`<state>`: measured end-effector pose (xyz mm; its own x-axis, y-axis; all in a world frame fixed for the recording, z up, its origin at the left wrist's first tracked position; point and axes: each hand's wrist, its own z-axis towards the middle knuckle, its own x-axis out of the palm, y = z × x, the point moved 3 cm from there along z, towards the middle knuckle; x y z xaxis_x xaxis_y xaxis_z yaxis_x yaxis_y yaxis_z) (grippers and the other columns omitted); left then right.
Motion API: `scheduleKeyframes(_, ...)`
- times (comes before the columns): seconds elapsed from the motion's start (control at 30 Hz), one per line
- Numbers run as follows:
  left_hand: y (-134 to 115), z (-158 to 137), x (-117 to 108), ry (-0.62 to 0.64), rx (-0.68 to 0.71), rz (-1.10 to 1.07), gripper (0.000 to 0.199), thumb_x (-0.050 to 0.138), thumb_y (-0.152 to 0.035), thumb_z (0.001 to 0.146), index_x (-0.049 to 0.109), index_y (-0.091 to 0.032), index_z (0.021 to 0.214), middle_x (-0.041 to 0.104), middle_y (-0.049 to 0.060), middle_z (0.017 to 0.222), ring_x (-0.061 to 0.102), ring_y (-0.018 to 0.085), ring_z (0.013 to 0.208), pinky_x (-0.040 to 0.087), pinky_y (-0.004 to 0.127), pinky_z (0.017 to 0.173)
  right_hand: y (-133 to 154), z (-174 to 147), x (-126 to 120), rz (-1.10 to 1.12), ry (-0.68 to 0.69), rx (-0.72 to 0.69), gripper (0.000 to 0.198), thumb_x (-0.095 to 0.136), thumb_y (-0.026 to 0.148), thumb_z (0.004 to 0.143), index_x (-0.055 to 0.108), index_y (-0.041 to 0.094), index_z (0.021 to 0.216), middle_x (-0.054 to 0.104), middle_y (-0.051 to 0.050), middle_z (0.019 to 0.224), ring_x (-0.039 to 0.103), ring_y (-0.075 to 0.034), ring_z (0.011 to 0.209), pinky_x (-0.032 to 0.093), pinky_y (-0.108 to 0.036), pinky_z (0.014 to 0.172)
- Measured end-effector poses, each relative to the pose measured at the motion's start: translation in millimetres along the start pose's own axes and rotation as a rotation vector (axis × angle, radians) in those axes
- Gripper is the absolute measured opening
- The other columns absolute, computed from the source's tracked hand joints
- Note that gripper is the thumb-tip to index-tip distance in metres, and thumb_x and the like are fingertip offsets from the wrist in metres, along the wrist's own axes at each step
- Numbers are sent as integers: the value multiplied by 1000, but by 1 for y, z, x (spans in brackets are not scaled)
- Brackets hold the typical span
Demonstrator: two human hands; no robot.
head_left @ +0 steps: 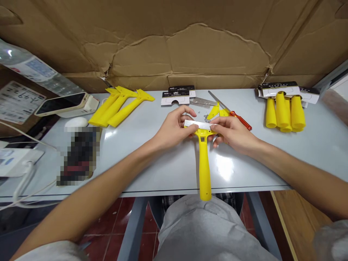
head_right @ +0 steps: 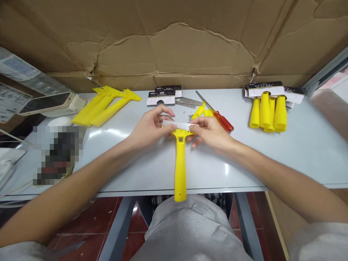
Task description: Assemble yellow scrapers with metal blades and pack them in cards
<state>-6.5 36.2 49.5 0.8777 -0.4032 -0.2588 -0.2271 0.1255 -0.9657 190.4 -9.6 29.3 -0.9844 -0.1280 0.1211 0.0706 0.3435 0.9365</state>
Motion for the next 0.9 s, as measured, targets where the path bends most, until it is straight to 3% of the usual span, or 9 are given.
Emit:
scheduleKeyframes(0.13,1,3,-2,26,-53,-93,27,76,-21,78,60,-21,100,70,-2,70,70,16,58,57,28,59,-1,1,-2,-26,-7,-25,13,65,21,100,66,9,105,74,-15,112,74,-13,77,64,-24,57)
scheduleKeyframes(0.37,2,17,-25,-84,-66,-228,23,72,-17,74,65,-20,96,75,3,80,71,17,66,59,30,60,-1,4,-5,-8,-29,-41,13,64,20,100,66,8,106,74,-16,115,74,-13,74,63,-25,54)
scheduleKeyframes(0.5,1,17,-29,-21,-96,-183,26,75,-17,74,67,-19,99,76,4,83,73,18,70,62,31,64,0,4,-5,1,-45,-39,13,65,19,99,66,8,106,73,-17,117,74,-13,74,62,-25,54)
scheduleKeyframes(0.7,3,13,-21,152,-168,-106,33,80,-22,78,66,-18,108,76,4,74,76,21,69,62,32,65,2,3,-5,-19,-49,-45,15,64,20,100,68,7,107,73,-16,116,73,-12,75,62,-24,55)
scheduleKeyframes(0.9,3,12,-20,136,-131,-91,37,84,-20,78,64,-18,109,74,2,70,75,20,65,61,30,62,3,2,-4,27,-33,-34,14,65,21,98,64,8,103,71,-14,109,73,-14,75,62,-25,55)
